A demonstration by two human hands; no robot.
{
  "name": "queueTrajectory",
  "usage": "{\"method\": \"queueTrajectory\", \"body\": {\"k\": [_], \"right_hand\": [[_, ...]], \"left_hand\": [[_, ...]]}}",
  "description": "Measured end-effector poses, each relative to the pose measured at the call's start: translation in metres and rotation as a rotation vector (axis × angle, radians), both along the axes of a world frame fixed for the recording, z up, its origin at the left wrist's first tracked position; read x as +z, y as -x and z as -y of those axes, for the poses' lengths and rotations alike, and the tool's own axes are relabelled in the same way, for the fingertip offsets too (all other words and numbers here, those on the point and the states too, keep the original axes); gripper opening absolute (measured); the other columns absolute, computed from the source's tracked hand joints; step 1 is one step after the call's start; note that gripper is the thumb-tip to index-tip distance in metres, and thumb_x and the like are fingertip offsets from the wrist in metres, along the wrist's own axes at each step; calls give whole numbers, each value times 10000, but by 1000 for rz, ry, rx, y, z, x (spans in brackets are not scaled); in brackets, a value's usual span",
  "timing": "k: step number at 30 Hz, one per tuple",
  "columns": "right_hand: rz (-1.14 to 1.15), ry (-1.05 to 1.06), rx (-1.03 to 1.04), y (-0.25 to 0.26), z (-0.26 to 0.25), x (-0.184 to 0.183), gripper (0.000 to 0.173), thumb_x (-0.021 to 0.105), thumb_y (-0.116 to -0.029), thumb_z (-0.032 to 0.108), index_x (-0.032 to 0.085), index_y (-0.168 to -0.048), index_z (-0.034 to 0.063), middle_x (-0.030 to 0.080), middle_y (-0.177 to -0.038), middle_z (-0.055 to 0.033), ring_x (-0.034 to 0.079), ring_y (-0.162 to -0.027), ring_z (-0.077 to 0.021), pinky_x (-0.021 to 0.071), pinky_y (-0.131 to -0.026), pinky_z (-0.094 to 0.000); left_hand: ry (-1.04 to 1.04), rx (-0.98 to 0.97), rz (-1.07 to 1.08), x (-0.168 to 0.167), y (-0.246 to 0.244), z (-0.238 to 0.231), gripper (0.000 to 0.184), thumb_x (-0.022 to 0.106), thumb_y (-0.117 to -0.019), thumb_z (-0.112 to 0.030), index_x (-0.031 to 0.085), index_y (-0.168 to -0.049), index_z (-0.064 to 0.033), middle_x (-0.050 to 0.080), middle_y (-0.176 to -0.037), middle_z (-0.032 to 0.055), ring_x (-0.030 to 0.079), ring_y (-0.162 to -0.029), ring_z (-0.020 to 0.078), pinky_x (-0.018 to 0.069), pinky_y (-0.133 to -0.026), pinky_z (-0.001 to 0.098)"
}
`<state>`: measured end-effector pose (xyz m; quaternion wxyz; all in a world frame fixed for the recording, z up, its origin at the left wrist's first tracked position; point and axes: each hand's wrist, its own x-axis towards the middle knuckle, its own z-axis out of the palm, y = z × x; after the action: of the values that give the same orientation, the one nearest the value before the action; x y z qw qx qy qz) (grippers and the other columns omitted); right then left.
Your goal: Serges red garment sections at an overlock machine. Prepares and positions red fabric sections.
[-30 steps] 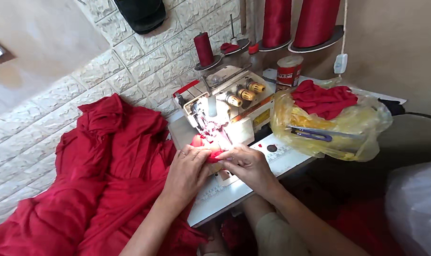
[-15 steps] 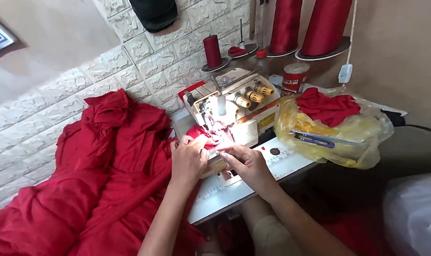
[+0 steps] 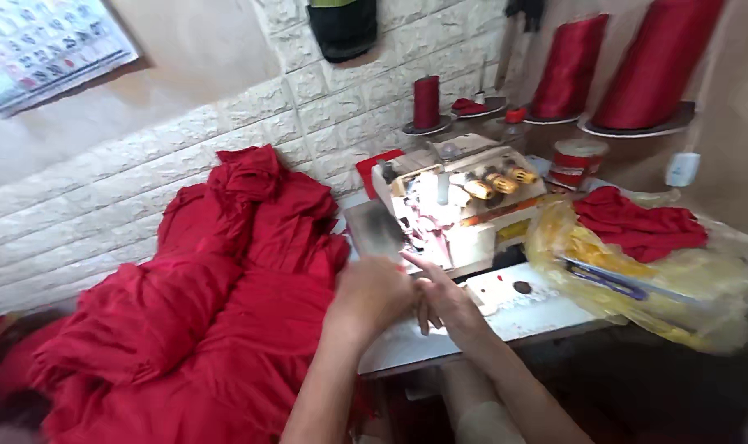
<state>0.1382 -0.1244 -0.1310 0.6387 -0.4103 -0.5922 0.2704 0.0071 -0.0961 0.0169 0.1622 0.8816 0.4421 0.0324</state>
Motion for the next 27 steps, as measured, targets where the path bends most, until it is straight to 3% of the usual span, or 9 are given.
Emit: {"method": "queueTrajectory", "body": {"k": [2, 3, 5, 8, 15, 19, 21, 23, 27], "right_hand": [[22, -10, -107, -8, 7, -2, 540, 311, -1088, 538, 680, -1141, 146, 683, -871, 127, 625, -742, 54, 562, -688, -184], [127, 12, -303, -14, 8, -2, 571, 289, -1099, 506, 692, -973, 122, 647, -763, 88, 623, -699, -2, 551, -654, -237], [422, 92, -666, -25, 8, 3, 656, 315, -1101, 425, 694, -857, -52, 613, -650, -195, 644, -626, -365, 479, -574, -560], [623, 187, -792, -28, -1, 4, 745, 296, -1084, 519, 667, -821, -71, 603, -658, -289, 641, -662, -524, 426, -560, -670], [446, 92, -571, -34, 10, -5, 577, 376, -1086, 462, 741, -1036, 18, 671, -696, -147, 621, -554, -299, 485, -550, -562], [379, -51, -423, -20, 18, -4, 469, 458, -1079, 363, 724, -997, -14, 664, -701, -111, 600, -536, -145, 517, -516, -364], [348, -94, -323, 0, 16, -6, 415, 490, -1075, 318, 716, -994, -21, 671, -702, -79, 609, -546, -96, 533, -514, -287], [319, -114, -219, 25, 9, -10, 349, 529, -1053, 279, 721, -1007, -9, 697, -726, -69, 647, -577, -108, 563, -540, -297], [393, -178, -80, 79, -7, -23, 273, 631, -984, 291, 749, -1006, 46, 737, -897, -77, 712, -746, -167, 610, -669, -355]], "left_hand": [[114, -382, 147, -14, 0, 5, 257, 548, -1019, -170, 689, -1088, 33, 695, -895, 162, 680, -835, 276, 541, -777, 483], [108, -442, 154, -26, -8, 3, 282, 576, -1015, -193, 662, -1123, 52, 690, -932, 188, 684, -882, 311, 537, -805, 519], [57, -375, 127, -51, -24, -3, 325, 555, -1028, -231, 632, -1152, 60, 687, -983, 219, 685, -969, 359, 525, -851, 551], [30, -297, 83, -67, -31, -13, 323, 519, -1063, -225, 619, -1184, 57, 686, -1032, 228, 680, -1032, 373, 521, -892, 559], [124, -575, -168, 4, 48, -16, 245, 659, -990, -155, 743, -1127, 30, 731, -1068, 186, 684, -1031, 281, 506, -938, 469], [-676, 7, -80, 90, 144, -60, 245, 556, -1039, -148, 717, -1173, -19, 728, -1044, 192, 703, -994, 350, 536, -906, 565], [-1064, 476, -86, 125, 189, -73, 433, 489, -1010, -45, 568, -1435, -69, 617, -1290, 310, 552, -1216, 559, 334, -1025, 771], [-1114, 711, -82, 140, 218, -66, 608, 496, -1013, -92, 320, -1588, -8, 305, -1590, 351, 216, -1460, 623, 139, -1098, 830], [-773, 577, -88, 84, 227, -52, 839, 622, -971, -539, 363, -1573, -15, 353, -1580, 318, 228, -1463, 608, 187, -1060, 853]]}}
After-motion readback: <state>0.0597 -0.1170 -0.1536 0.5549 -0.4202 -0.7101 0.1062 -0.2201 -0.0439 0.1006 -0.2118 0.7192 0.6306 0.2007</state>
